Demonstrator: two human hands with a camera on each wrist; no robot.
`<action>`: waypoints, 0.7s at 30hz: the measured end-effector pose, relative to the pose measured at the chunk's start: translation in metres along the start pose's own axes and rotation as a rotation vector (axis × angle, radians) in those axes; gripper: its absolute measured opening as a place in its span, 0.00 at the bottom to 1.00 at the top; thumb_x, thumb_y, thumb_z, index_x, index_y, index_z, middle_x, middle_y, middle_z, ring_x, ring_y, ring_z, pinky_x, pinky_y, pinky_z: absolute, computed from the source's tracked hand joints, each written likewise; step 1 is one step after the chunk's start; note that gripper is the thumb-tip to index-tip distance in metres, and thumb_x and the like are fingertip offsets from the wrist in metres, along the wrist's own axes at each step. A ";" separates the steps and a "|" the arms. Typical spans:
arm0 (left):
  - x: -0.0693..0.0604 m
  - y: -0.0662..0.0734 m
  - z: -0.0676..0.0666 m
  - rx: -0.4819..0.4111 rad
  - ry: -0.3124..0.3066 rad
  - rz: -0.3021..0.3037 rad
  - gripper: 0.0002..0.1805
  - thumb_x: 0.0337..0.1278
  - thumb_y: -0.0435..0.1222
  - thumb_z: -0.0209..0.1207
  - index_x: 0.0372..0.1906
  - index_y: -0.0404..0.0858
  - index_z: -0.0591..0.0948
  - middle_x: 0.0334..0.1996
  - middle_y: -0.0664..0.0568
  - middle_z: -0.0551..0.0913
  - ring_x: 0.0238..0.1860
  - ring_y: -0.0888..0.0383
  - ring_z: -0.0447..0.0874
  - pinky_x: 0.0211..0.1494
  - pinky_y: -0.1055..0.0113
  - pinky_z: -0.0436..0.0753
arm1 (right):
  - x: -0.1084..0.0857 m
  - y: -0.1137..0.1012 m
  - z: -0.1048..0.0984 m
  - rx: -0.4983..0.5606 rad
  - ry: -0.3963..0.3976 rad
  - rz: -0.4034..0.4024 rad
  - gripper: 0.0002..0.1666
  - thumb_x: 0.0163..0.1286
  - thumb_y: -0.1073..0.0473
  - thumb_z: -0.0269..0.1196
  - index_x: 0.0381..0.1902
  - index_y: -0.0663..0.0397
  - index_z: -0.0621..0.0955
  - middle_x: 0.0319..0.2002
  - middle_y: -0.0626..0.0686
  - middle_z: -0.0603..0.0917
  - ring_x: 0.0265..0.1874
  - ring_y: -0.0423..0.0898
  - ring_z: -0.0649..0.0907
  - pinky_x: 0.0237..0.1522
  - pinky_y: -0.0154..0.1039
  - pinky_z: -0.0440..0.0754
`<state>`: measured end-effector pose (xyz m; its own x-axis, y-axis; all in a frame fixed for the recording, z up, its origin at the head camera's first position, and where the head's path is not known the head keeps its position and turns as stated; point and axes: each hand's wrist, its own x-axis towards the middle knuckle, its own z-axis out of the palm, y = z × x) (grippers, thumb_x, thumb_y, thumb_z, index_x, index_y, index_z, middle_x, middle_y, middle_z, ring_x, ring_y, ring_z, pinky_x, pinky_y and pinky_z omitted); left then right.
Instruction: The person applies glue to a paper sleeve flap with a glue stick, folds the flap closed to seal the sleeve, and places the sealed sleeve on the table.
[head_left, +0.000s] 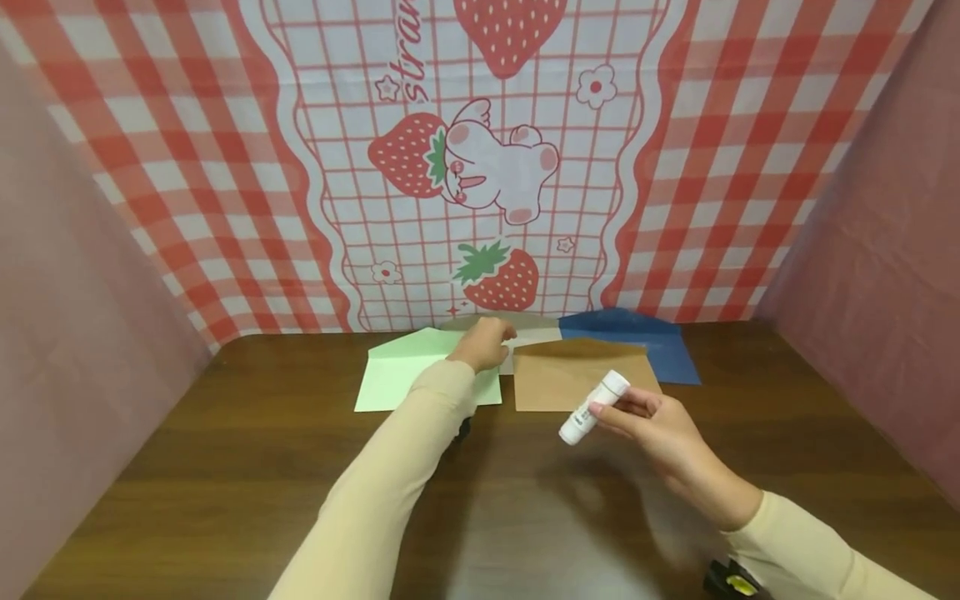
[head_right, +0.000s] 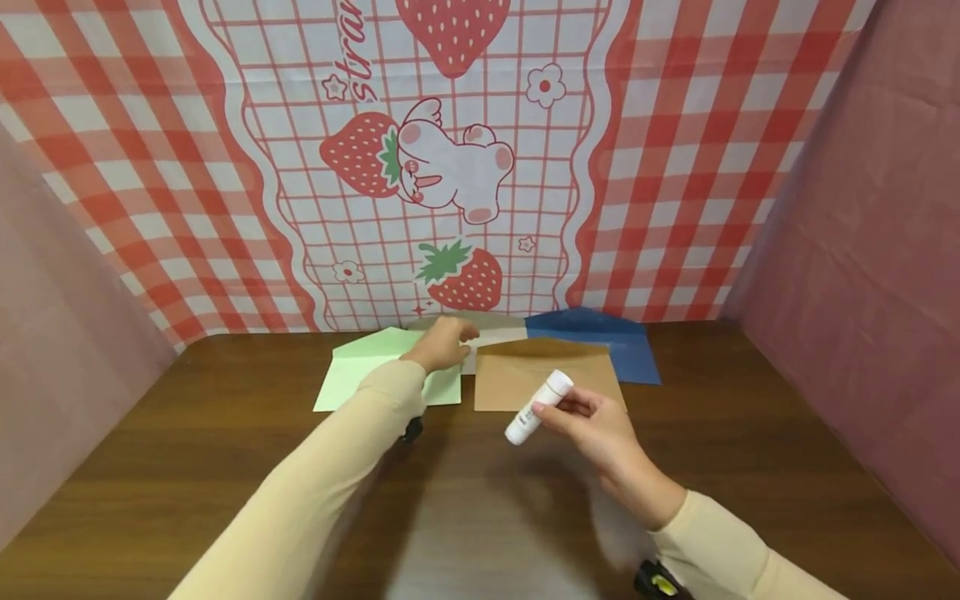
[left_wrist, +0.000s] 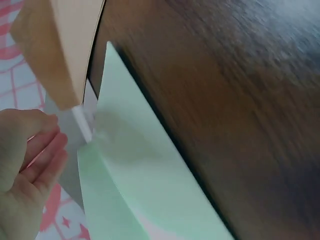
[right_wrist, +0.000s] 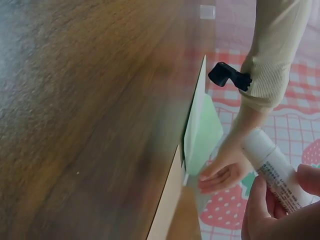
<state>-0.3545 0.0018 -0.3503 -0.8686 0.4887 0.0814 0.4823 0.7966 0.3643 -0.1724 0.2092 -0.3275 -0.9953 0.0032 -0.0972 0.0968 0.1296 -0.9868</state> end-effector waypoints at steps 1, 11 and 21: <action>0.001 0.002 0.001 0.017 -0.010 -0.006 0.19 0.59 0.25 0.55 0.55 0.34 0.79 0.54 0.44 0.82 0.56 0.50 0.81 0.57 0.63 0.81 | 0.000 0.000 -0.001 -0.008 0.003 0.002 0.30 0.63 0.59 0.66 0.56 0.73 0.73 0.33 0.37 0.85 0.34 0.29 0.82 0.44 0.28 0.83; 0.014 0.022 0.012 0.344 -0.055 0.039 0.14 0.61 0.25 0.55 0.49 0.39 0.83 0.49 0.50 0.86 0.49 0.55 0.85 0.51 0.66 0.84 | 0.001 -0.001 -0.004 0.014 0.020 -0.001 0.23 0.62 0.58 0.67 0.51 0.66 0.77 0.31 0.36 0.85 0.34 0.28 0.82 0.43 0.26 0.82; -0.001 0.025 0.008 0.291 -0.005 0.173 0.08 0.59 0.25 0.54 0.30 0.36 0.83 0.29 0.49 0.86 0.29 0.60 0.82 0.33 0.73 0.80 | 0.001 -0.010 -0.003 0.079 0.036 -0.038 0.17 0.64 0.61 0.65 0.49 0.63 0.77 0.29 0.34 0.85 0.34 0.30 0.84 0.43 0.25 0.81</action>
<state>-0.3409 0.0242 -0.3484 -0.7709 0.6267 0.1142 0.6353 0.7695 0.0657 -0.1740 0.2114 -0.3177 -0.9978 0.0357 -0.0561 0.0579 0.0513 -0.9970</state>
